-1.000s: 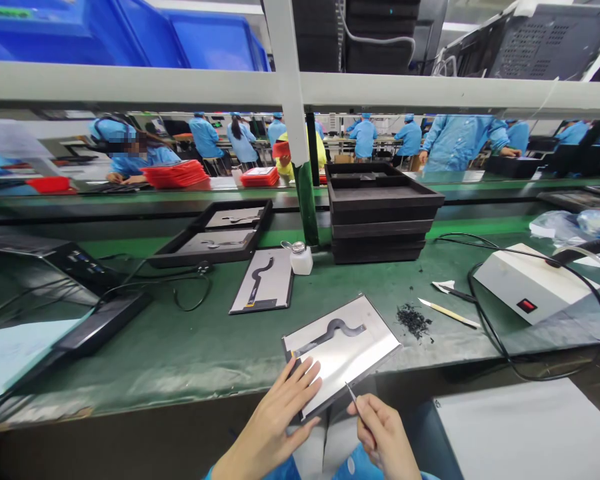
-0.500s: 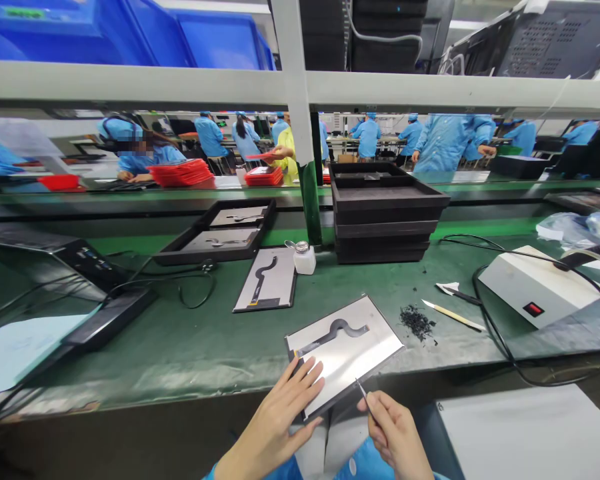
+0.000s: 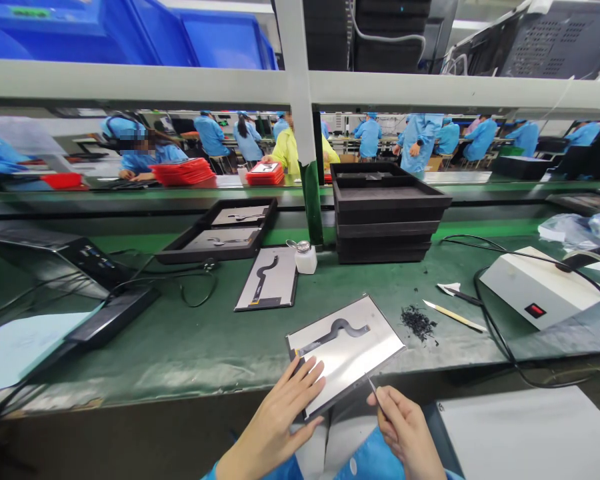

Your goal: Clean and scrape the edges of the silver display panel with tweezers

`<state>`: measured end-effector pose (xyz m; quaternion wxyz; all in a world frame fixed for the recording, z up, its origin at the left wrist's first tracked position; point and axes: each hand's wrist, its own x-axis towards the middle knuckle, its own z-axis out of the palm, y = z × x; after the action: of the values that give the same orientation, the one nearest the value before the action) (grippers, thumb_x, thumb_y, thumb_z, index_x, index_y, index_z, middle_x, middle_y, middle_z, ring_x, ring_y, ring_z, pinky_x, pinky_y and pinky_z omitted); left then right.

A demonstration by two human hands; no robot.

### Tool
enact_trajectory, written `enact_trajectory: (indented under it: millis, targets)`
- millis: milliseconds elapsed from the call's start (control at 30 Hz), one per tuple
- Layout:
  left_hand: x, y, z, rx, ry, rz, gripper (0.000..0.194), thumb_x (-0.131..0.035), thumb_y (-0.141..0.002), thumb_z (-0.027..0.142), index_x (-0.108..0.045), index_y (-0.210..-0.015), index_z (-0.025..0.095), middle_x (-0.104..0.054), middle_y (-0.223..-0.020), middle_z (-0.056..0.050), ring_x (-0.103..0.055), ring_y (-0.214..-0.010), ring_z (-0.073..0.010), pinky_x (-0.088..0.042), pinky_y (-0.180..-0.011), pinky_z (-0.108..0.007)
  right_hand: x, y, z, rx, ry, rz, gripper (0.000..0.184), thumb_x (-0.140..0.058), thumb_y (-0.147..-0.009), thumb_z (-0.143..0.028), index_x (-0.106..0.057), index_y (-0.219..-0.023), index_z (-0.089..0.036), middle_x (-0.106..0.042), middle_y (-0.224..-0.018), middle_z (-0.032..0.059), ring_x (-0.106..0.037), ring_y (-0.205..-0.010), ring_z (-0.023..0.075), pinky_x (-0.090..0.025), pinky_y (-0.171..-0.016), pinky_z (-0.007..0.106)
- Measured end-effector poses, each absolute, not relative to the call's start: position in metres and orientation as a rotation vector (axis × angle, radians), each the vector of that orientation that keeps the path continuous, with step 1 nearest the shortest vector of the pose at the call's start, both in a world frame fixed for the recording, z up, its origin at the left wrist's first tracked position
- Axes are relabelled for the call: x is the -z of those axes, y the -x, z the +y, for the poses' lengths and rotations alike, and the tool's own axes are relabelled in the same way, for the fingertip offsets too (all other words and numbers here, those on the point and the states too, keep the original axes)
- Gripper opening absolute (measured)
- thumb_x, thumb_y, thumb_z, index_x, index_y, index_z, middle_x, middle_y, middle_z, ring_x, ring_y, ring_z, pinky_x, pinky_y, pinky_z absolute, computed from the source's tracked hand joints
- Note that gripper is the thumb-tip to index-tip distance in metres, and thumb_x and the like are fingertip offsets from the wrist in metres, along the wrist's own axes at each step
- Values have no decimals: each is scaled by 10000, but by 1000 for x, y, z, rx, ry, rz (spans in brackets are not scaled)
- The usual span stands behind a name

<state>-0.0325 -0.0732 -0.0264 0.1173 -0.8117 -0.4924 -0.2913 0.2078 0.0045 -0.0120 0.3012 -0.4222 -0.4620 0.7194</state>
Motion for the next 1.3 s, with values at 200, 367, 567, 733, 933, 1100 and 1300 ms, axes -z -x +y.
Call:
enact_trajectory:
  millis: [200, 367, 567, 733, 933, 1100, 1300]
  targets:
    - [28, 34, -73, 882, 2385, -1451, 537, -578, -927, 193, -426, -1438, 120, -550, -1416, -173, -415, -1398, -299, -393, -1121, -574, 1, -204, 1, -1809, 1149, -1171, 634, -716, -657, -767, -583, -761, -156, -232, -502, -119, -74, -458, 20, -50, -417, 181]
    - [29, 33, -73, 888, 2376, -1445, 526, -574, -929, 194, -433, -1429, 113, -549, -1416, -175, -410, -1402, -297, -398, -1118, -569, -2, -206, 2, -1797, 1148, -1164, 629, -722, -655, -761, -590, -759, -156, -224, -508, -118, -73, -465, 24, -51, -426, 187]
    - [29, 34, -74, 890, 2383, -1453, 545, -592, -914, 185, -429, -1429, 114, -550, -1416, -170, -406, -1404, -293, -398, -1119, -567, 8, -214, 10, -1828, 1163, -1162, 644, -729, -629, -775, -596, -774, -161, -231, -499, -122, -78, -450, 21, -75, -405, 181]
    - [29, 33, -73, 922, 2393, -1460, 559, -583, -912, 172, -417, -1444, 131, -549, -1417, -171, -406, -1403, -293, -383, -1132, -568, 10, -217, 14, -1802, 1192, -1162, 647, -725, -636, -773, -600, -797, -159, -232, -496, -123, -80, -450, 24, -75, -406, 187]
    - [29, 32, -73, 914, 2378, -1451, 541, -577, -921, 184, -422, -1437, 124, -555, -1412, -166, -422, -1393, -298, -405, -1117, -575, -1, -223, 18, -1809, 1188, -1167, 644, -746, -618, -765, -600, -777, -158, -249, -497, -118, -98, -450, 26, -91, -410, 193]
    - [28, 32, -73, 894, 2382, -1450, 521, -581, -922, 189, -439, -1418, 115, -560, -1407, -166, -428, -1390, -299, -418, -1106, -580, -7, -227, 22, -1802, 1176, -1166, 628, -757, -626, -746, -595, -780, -159, -257, -507, -116, -111, -454, 22, -91, -416, 182]
    - [28, 33, -72, 888, 2374, -1447, 489, -550, -938, 189, -445, -1410, 113, -558, -1409, -160, -433, -1387, -303, -432, -1089, -591, -23, -224, 17, -1705, 1194, -1127, 615, -757, -640, -733, -589, -770, -157, -258, -518, -110, -98, -469, 21, -54, -434, 177]
